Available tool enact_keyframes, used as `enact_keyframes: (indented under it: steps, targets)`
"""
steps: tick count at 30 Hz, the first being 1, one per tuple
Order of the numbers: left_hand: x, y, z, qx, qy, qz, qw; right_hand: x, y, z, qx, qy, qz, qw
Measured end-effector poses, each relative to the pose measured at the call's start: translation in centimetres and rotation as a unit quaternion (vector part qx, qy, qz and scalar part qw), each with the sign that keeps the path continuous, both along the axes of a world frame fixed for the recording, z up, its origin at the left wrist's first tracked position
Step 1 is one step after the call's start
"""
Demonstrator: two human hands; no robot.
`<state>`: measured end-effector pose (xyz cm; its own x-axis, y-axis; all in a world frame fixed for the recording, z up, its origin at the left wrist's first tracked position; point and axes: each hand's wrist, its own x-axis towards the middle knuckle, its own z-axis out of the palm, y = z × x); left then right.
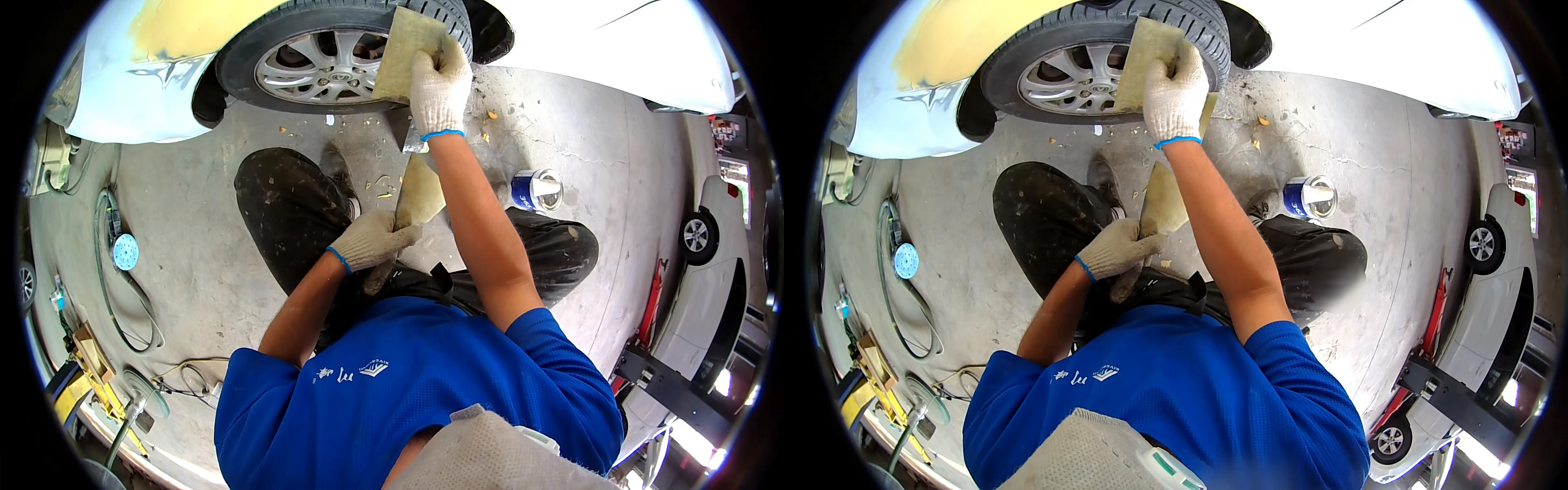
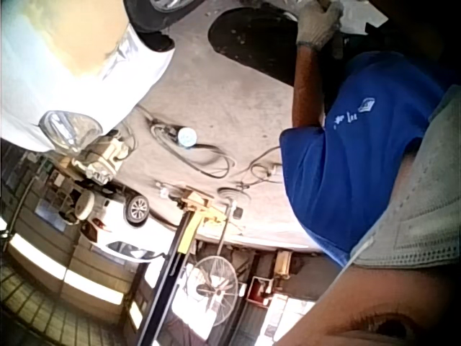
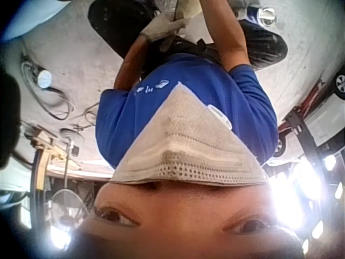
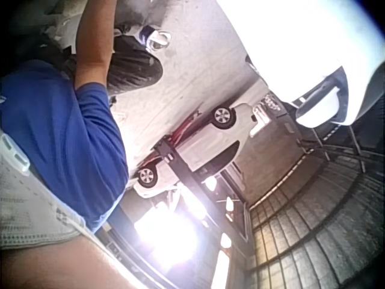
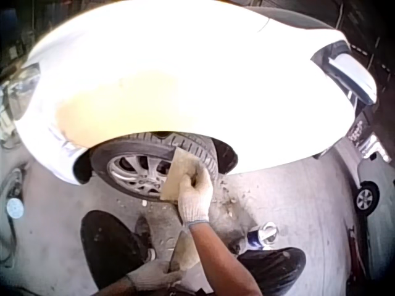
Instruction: The person mixes green body filler with a hardener on a mixing board, then applies the compound to the front wheel arch of a white car using a spreader. The person smooths the filler over the surface to prepare it for sanding.
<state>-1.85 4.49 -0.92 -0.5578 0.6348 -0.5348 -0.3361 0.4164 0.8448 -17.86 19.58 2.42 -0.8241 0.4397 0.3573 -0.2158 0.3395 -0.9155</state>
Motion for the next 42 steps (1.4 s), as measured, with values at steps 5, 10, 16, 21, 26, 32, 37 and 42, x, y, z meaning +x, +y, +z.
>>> enact_keyframes:
  steps: [5,10,16,21,26,32,37,42]
  targets:
    - [0.1,0.0,-0.3,0.003,0.007,-0.006,1.0,0.2,-1.1,1.2,0.159,-0.007,-0.057,0.986]
    - [0.1,0.2,-0.4,0.004,-0.002,-0.008,1.0,-0.8,-1.1,0.9,0.144,0.003,-0.074,0.987]
    - [-0.2,0.3,1.0,-0.02,0.0,-0.013,1.0,-0.7,-0.5,1.4,-0.373,-0.057,0.032,0.926]
    - [-0.2,0.3,0.0,-0.012,0.006,0.005,1.0,-1.1,1.0,-0.6,-0.341,0.032,0.043,0.938]
    - [0.3,0.3,-0.8,0.016,-0.011,0.025,1.0,-0.9,1.8,-0.7,-0.161,-0.036,0.03,0.986]
    - [-0.1,0.2,-1.5,0.066,-0.007,0.058,0.996,2.4,6.6,0.4,-0.084,-0.037,0.022,0.996]
    - [-0.5,0.2,-3.0,0.057,-0.052,0.198,0.977,13.2,10.8,0.0,-0.083,-0.177,0.101,0.975]
    - [-0.2,0.5,-2.9,0.107,0.01,0.164,0.981,22.4,8.1,-1.3,-0.299,-0.286,0.211,0.886]
